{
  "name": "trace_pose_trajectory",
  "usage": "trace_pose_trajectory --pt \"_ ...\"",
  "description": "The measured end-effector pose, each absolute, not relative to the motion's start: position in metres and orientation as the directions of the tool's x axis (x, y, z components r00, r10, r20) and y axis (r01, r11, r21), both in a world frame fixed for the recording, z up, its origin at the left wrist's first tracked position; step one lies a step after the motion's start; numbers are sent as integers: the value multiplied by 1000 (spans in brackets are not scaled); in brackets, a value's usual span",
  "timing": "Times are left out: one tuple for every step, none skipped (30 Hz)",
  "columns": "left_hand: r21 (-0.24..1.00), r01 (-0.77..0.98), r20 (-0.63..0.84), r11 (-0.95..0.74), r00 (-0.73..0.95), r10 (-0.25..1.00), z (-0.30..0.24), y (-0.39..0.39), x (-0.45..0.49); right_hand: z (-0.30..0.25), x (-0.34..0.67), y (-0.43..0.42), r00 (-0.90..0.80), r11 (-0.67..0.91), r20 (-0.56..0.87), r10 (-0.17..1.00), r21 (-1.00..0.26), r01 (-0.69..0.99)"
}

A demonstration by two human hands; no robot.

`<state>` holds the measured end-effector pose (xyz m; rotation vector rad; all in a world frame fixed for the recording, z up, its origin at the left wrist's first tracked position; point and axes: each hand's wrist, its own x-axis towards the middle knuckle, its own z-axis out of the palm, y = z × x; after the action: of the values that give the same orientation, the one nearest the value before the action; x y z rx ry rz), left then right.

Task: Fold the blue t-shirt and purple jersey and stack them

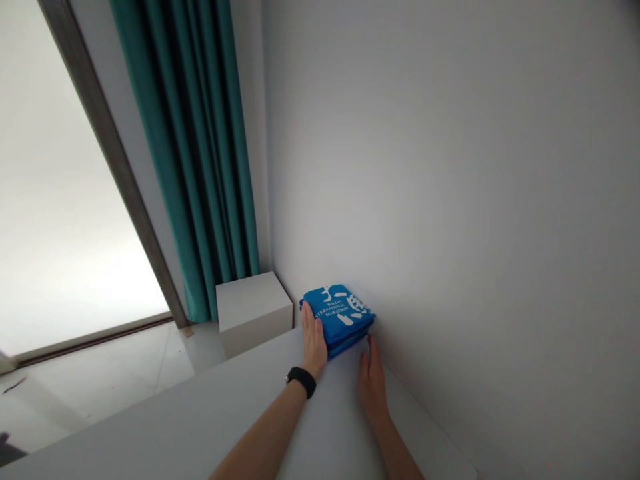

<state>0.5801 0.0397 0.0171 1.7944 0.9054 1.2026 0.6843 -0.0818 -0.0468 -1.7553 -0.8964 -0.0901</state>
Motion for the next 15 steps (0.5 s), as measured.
trace_pose_trajectory --pt "897 129 378 -424 277 884 15 43 578 -47 686 -81 717 -108 462 522 -798 593" --pt "905 126 367 -406 253 895 14 45 577 -48 687 -81 720 -108 454 524 -804 585" --pt "910 125 361 -396 235 902 13 48 575 -50 688 -80 722 -105 450 526 -808 580" --pt "910 125 362 -396 226 904 12 50 574 -51 689 -80 722 -103 450 526 -809 579" --pt "906 128 368 -403 227 901 12 52 574 -53 689 -79 721 -101 452 525 -808 580" --pt "900 133 377 -415 240 895 12 52 573 -54 690 -78 718 -101 455 526 -806 584" --pt "891 140 387 -431 260 885 13 52 573 -54 690 -77 715 -102 458 528 -802 589" --pt "881 149 396 -449 286 872 14 51 572 -53 690 -76 711 -106 464 528 -795 597" --pt "869 161 405 -468 314 859 15 49 572 -51 691 -75 705 -110 475 527 -784 611" --pt "856 172 413 -488 343 844 16 47 573 -48 692 -74 693 -114 491 528 -768 631" --pt "843 180 420 -508 369 829 17 45 573 -44 693 -73 678 -117 512 528 -747 655" --pt "833 183 427 -523 389 816 17 43 573 -38 695 -72 661 -120 533 528 -723 680" --pt "828 183 429 -530 402 809 18 41 574 -32 697 -70 642 -122 555 529 -699 704" --pt "828 178 428 -531 411 805 17 40 574 -25 698 -67 624 -123 573 531 -677 726" --pt "832 168 426 -528 415 804 17 40 575 -20 700 -64 607 -122 589 533 -657 744"
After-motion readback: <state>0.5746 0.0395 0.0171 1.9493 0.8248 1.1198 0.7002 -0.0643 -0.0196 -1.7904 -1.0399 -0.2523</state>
